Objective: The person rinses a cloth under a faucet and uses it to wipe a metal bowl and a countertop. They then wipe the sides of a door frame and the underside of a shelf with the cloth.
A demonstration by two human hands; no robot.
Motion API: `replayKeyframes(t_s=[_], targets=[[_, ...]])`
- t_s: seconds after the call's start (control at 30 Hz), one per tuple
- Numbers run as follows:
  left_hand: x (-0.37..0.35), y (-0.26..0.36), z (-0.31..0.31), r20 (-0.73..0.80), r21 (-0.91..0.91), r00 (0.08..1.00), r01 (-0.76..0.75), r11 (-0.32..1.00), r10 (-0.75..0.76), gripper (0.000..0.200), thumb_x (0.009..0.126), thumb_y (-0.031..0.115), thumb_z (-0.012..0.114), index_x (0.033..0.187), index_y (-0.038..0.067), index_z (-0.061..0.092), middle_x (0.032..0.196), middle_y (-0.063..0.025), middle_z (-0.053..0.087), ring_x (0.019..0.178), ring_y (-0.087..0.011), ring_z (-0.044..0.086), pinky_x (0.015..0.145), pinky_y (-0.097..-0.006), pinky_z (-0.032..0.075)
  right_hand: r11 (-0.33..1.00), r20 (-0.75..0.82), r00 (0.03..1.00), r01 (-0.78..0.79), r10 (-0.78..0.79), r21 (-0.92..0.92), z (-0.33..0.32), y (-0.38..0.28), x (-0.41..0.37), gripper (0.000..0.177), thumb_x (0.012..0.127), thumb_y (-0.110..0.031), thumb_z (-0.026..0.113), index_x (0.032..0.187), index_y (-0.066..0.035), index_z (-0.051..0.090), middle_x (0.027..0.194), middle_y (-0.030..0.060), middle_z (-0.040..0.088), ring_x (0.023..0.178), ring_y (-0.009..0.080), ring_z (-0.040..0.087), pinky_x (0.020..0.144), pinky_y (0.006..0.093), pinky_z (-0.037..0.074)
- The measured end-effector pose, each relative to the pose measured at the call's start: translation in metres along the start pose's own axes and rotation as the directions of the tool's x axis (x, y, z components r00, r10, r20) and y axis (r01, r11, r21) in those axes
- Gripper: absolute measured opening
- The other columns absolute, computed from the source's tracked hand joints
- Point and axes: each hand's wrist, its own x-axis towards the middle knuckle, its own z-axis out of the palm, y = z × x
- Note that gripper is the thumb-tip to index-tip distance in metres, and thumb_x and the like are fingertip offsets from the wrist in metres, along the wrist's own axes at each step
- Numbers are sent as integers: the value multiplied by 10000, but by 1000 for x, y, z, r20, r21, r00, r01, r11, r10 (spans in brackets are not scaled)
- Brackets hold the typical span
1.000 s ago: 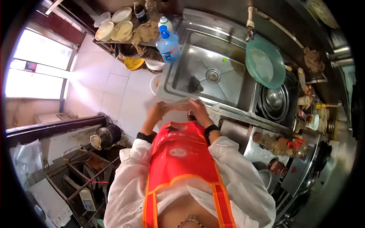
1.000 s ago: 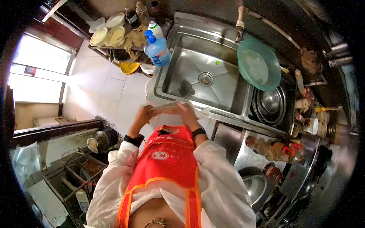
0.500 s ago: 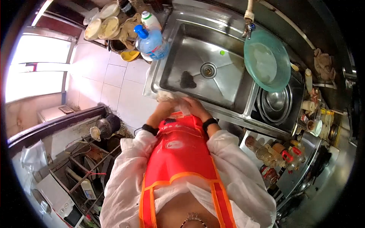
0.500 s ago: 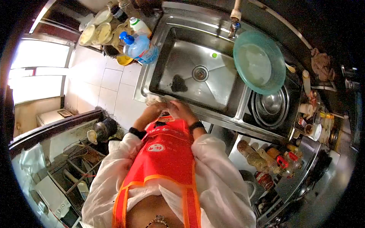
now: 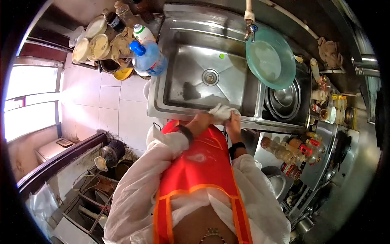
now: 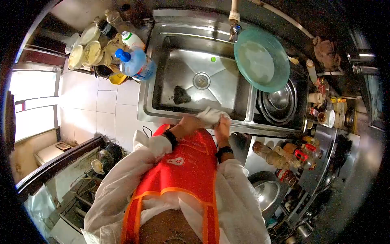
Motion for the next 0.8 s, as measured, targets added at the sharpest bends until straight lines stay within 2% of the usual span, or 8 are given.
replayKeyframes(t_s=[0.07, 0.13, 0.37, 0.43, 0.53, 0.57, 0.7, 0.8], targets=[[-26, -33, 14, -201, -436, 973, 18, 900, -117, 285, 757, 173, 524, 1007, 42, 563, 932, -141, 589, 841, -252, 563, 732, -326, 451, 948, -78, 945, 312, -317, -70, 35, -15, 4, 491, 702, -93, 542, 1167, 0, 418, 1098, 235, 458, 1041, 393, 407, 914, 441, 309], [-67, -52, -49, 280, -152, 913, 347, 925, -297, 265, 758, 221, 523, 945, 45, 587, 916, -122, 597, 863, -248, 558, 752, -317, 441, 925, 10, 925, 380, -379, -22, 42, -72, 4, 478, 707, -102, 545, 1157, 1, 423, 1114, 229, 447, 1050, 387, 400, 909, 442, 311], [-234, -185, 45, -61, -376, 847, 471, 798, -528, 235, 722, 254, 577, 760, 22, 594, 765, -100, 610, 752, -219, 588, 662, -328, 460, 711, 380, 605, 641, -700, 289, 112, -172, 22, 428, 724, -123, 535, 1123, 2, 445, 1053, 219, 459, 1019, 377, 406, 887, 425, 335], [-256, -145, -28, 234, -681, 574, 673, 289, -785, 222, 726, 233, 520, 693, 28, 600, 732, -128, 613, 653, -285, 581, 584, -383, 454, 710, 441, 577, 664, -687, 237, 128, -197, 25, 444, 730, -135, 526, 1142, 2, 435, 1082, 214, 454, 1034, 370, 406, 897, 415, 338], [-263, -142, -14, 225, -743, 598, 616, 262, -769, 241, 723, 258, 530, 670, 32, 595, 701, -104, 614, 642, -271, 579, 591, -371, 453, 677, 430, 575, 726, -696, 123, 156, -201, 19, 454, 739, -155, 507, 1159, 3, 436, 1113, 209, 454, 1045, 357, 416, 908, 408, 342], [-267, -163, 30, 20, -703, 840, 398, 590, -543, 250, 720, 282, 531, 676, 46, 601, 690, -100, 606, 647, -278, 575, 609, -367, 451, 694, 438, 593, 712, -675, 106, 155, -202, 15, 454, 747, -160, 505, 1164, 3, 432, 1116, 208, 452, 1042, 359, 420, 906, 411, 343], [-215, -139, 6, 206, -496, 847, 522, 693, -491, 216, 738, 276, 513, 716, 87, 616, 715, -104, 578, 726, -268, 564, 654, -350, 457, 742, 416, 644, 659, -642, 125, 126, -188, 9, 401, 749, -159, 525, 1115, -14, 445, 1047, 197, 469, 978, 361, 438, 858, 425, 358], [-174, -171, 84, -173, -704, 971, -4, 710, -165, 199, 751, 255, 510, 798, 92, 614, 787, -106, 590, 783, -265, 563, 690, -351, 456, 866, 418, 779, 498, -468, 43, 73, -172, -2, 470, 698, -111, 555, 1144, -58, 418, 1005, 167, 490, 956, 352, 452, 828, 426, 372]])
